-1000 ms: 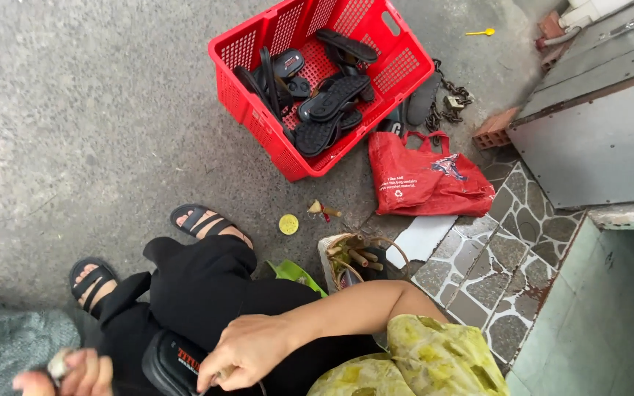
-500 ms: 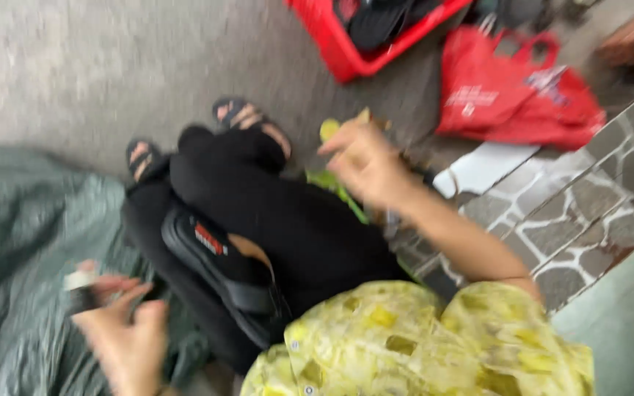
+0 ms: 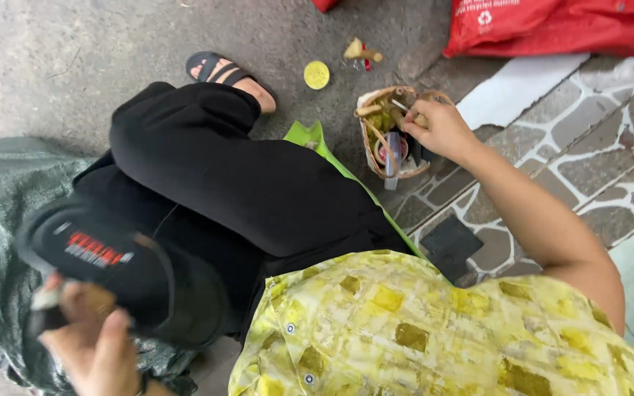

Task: Hand-sewing the sole of a black sandal using a needle and thread to repair it.

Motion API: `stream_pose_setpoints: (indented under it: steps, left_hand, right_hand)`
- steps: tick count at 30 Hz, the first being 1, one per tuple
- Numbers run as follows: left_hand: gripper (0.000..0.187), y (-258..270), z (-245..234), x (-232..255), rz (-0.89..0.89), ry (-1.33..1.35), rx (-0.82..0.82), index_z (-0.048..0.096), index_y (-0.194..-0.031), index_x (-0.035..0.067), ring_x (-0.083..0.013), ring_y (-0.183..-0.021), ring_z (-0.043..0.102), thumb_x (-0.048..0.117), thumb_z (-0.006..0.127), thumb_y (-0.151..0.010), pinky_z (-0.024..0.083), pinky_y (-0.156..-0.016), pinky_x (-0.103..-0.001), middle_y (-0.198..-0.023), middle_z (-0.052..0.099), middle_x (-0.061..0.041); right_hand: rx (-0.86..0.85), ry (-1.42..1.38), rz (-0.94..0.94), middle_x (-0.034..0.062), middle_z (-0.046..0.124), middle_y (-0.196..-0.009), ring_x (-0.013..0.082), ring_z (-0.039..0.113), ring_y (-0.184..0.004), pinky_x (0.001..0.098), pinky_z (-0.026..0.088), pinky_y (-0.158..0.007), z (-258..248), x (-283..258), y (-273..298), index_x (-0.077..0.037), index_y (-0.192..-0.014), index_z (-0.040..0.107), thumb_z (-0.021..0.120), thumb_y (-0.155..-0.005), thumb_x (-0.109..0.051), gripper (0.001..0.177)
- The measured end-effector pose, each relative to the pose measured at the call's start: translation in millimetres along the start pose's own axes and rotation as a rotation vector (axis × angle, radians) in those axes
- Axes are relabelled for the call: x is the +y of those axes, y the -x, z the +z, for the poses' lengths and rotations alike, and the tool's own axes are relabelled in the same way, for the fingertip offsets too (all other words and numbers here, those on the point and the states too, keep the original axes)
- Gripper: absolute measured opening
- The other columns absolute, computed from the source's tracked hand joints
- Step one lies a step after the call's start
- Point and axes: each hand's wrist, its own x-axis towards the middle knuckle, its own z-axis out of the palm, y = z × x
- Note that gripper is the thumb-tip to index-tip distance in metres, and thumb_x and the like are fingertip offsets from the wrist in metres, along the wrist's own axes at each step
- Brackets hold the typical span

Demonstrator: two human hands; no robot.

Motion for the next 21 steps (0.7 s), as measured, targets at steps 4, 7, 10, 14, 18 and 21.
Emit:
stream_pose_setpoints:
  steps: [4,7,10,14,18,21]
  left_hand:
    - [0.063,-16.8,-8.2,19.4,-0.028,-0.012,-0.206,0.035,-0.133,0.006,-0.0324,-0.120,0.051,0.005,0.055,-0.073,0.045,-0.103,-0.041,-0.136,0.044,-0.022]
    - [0.048,-42.8,35.0,34.1,-0.052,-0.320,-0.584,0.048,-0.127,-0.002,-0.0290,-0.127,0.053,-0.009,0.055,-0.080,0.046,-0.106,-0.037,-0.133,0.050,-0.018]
    - [0.044,-44.1,73.4,28.5,0.615,-0.973,-0.420,0.056,-0.129,-0.009,-0.0409,-0.116,0.054,0.006,0.067,-0.089,0.047,-0.096,-0.046,-0.127,0.050,-0.026]
    - [0.029,-34.3,94.7,33.0,0.628,-0.917,-0.510,0.057,-0.116,0.000,-0.0388,-0.107,0.053,0.000,0.057,-0.086,0.043,-0.097,-0.047,-0.121,0.050,-0.022]
    - [0.013,-37.9,92.8,27.8,0.726,-0.917,-0.553,0.054,-0.074,0.001,-0.0385,-0.108,0.058,0.004,0.057,-0.086,0.047,-0.089,-0.051,-0.120,0.054,-0.020]
    - [0.021,-45.6,105.0,35.8,0.757,-0.880,-0.440,0.055,-0.074,0.001,-0.0347,-0.097,0.062,0.011,0.069,-0.085,0.051,-0.084,-0.048,-0.110,0.059,-0.019]
  right_hand:
    - [0.074,-0.123,0.068,0.0082,0.068,-0.104,0.0287,0.062,-0.095,0.0408,0.046,-0.078,15.4,19.9,-5.2,-0.009,-0.106,0.066,0.068,-0.088,-0.023,0.023]
    - [0.152,-0.388,0.098,-0.0030,0.047,-0.061,0.0089,0.042,-0.051,0.0270,0.037,-0.047,-2.0,8.1,-26.9,-0.008,-0.103,0.061,0.059,-0.097,-0.013,0.008]
    - [0.260,-0.381,0.099,-0.0003,0.053,-0.075,0.0100,0.048,-0.064,0.0251,0.046,-0.059,-14.8,24.7,-83.7,-0.007,-0.100,0.061,0.060,-0.098,-0.008,0.002]
    - [0.176,-0.607,0.406,0.0045,0.059,-0.067,0.0125,0.052,-0.042,0.0273,0.036,-0.029,15.0,73.3,-177.8,-0.015,-0.088,0.055,0.053,-0.086,0.001,0.015]
    - [-0.136,-0.255,0.476,0.0101,0.061,-0.054,0.0134,0.050,-0.036,0.0283,0.043,-0.039,63.6,107.5,-241.8,-0.008,-0.074,0.057,0.069,-0.078,0.000,0.015]
    - [-0.233,-0.423,0.737,0.0240,0.067,-0.077,0.0266,0.068,-0.059,0.0332,0.052,-0.050,60.0,71.4,-236.4,0.014,-0.127,0.041,0.048,-0.097,-0.005,0.037]
